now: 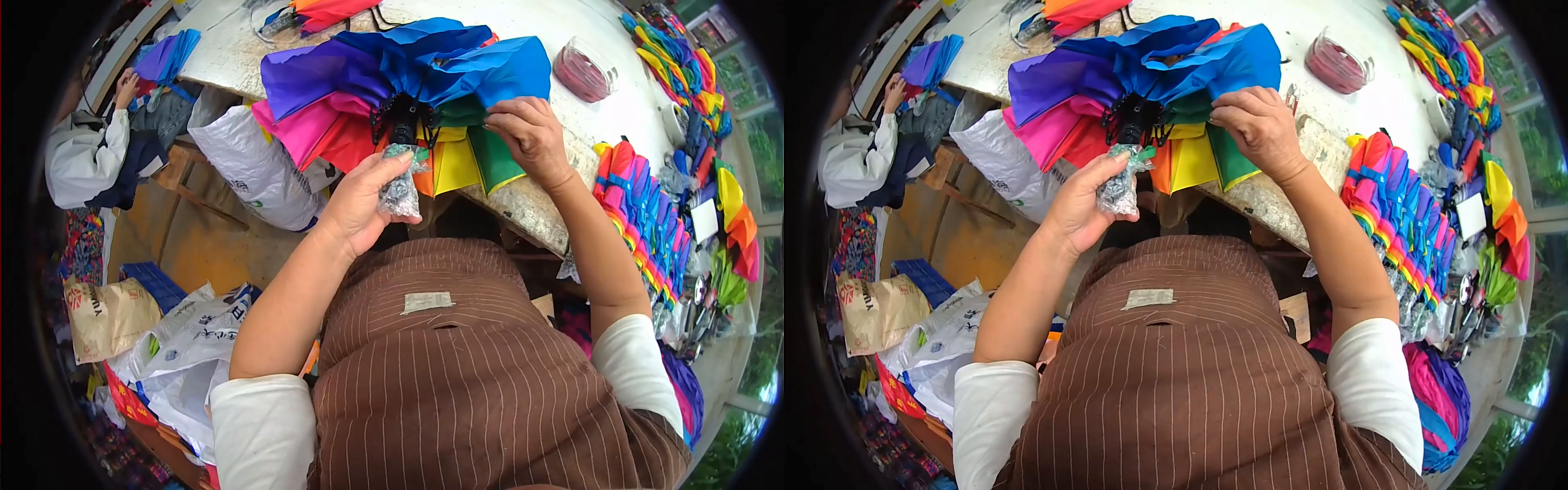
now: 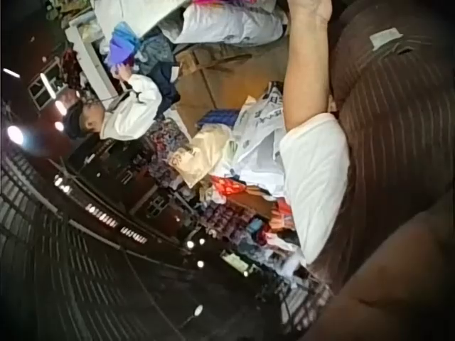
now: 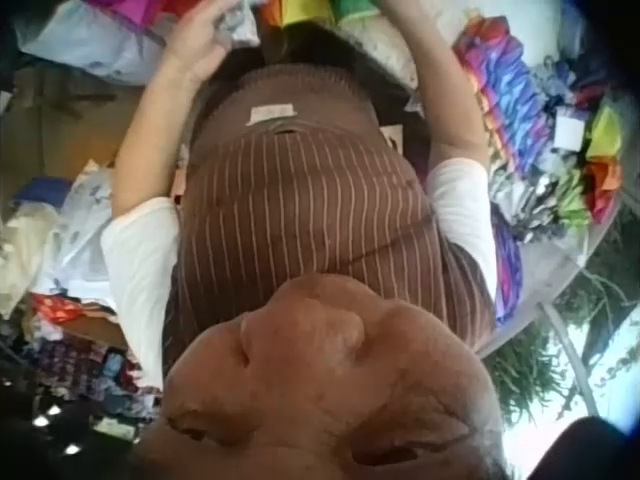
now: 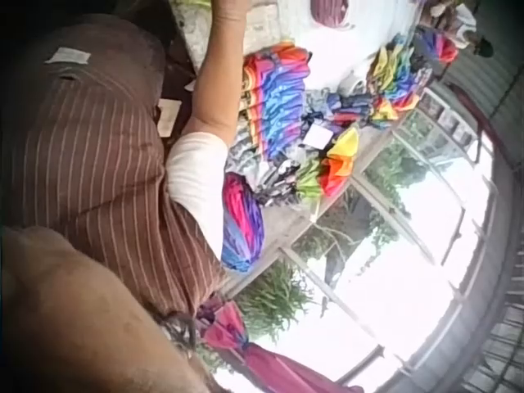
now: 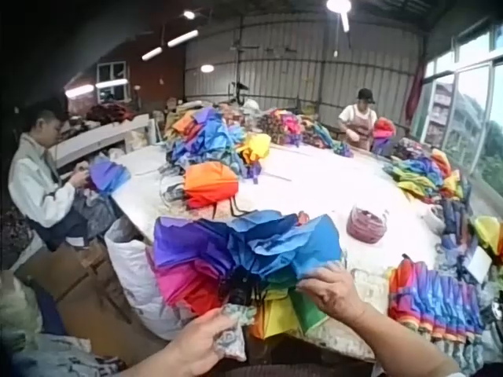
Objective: Inspecting, opening, and neatly folding rainbow-colored umbrellas at a manufacturing station.
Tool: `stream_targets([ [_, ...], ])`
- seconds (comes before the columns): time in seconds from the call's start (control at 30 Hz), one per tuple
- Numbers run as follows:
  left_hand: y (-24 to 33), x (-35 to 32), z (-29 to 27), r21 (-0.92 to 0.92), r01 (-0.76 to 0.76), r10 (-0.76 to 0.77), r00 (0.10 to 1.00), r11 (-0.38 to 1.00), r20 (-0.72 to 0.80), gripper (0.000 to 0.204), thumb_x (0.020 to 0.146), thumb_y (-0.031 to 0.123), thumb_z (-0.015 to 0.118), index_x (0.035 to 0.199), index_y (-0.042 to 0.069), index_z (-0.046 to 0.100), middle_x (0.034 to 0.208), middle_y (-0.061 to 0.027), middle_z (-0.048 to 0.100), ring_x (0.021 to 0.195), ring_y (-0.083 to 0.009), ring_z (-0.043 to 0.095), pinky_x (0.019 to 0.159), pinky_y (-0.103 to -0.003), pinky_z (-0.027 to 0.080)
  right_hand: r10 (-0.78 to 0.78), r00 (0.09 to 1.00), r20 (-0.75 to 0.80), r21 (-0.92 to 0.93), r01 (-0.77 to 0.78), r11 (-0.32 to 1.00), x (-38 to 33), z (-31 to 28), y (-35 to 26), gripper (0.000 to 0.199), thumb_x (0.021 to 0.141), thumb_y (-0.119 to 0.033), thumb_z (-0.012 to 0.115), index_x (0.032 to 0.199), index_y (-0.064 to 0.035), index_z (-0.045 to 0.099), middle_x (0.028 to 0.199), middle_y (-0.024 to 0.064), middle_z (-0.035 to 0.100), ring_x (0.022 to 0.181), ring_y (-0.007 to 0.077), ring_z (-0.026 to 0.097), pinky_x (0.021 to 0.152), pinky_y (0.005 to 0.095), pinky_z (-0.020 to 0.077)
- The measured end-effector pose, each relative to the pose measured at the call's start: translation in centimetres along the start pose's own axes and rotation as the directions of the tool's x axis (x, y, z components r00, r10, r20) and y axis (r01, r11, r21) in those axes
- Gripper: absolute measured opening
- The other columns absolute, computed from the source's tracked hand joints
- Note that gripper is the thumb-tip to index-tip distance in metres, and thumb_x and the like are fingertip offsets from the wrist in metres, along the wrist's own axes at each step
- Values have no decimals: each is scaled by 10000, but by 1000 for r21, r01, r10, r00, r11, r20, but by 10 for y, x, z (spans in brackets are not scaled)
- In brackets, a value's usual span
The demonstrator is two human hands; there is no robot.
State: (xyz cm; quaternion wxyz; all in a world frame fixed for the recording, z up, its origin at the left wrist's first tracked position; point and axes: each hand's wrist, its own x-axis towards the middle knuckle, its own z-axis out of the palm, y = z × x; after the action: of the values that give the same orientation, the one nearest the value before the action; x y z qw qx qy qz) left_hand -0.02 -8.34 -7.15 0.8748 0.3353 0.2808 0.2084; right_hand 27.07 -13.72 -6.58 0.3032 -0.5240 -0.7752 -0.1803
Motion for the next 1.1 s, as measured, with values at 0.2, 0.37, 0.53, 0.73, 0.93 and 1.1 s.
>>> stream_targets([
  [0.2,-3,5,-6,-38,-8,6,998,999,-61,218,897,275,585,1029,103,565,853,-13,631,682,-127,605,539,-364,527,-49,992,114,207,25,978,-9,12,-52,103,688,-156,725,760,-169,652,853,-21,627,899,205,556,808,339,424],
  [0.37,1,10,5,-119,-6,-4,997,993,-78,238,924,306,543,1035,99,570,776,-45,619,636,-150,600,527,-347,515,-108,819,563,503,-236,832,-36,34,-119,260,833,-356,623,987,-150,663,756,61,622,753,281,590,727,385,453],
  [0.53,1,5,0,-113,-15,11,999,994,-37,255,940,323,513,1022,92,583,914,-40,655,683,-135,615,549,-345,530,174,498,850,439,-850,290,-35,45,-106,451,989,-382,343,1225,-46,529,797,95,654,753,212,617,749,359,484],
  [0.73,-8,-1,5,-40,-29,30,999,999,26,264,941,271,509,1113,70,496,908,-40,599,736,-148,612,555,-353,542,402,312,861,509,-529,-680,-32,76,-85,627,956,-483,399,1319,27,388,1150,141,562,1030,219,557,925,349,446],
  [0.93,-48,-8,6,203,-28,43,997,979,-70,450,863,151,595,1238,28,378,977,-93,558,736,-182,599,589,-351,539,290,520,804,527,-395,-753,-25,79,-76,798,826,-674,455,1358,-83,392,1273,143,515,1172,280,498,1023,450,377],
  [1.1,-61,-13,13,807,-333,361,919,488,161,604,820,204,652,1282,18,312,983,-182,560,876,-265,578,793,-376,458,229,592,773,471,-293,-832,-17,86,-68,554,864,-408,606,1262,-48,470,1104,172,610,951,298,617,868,427,497],
])
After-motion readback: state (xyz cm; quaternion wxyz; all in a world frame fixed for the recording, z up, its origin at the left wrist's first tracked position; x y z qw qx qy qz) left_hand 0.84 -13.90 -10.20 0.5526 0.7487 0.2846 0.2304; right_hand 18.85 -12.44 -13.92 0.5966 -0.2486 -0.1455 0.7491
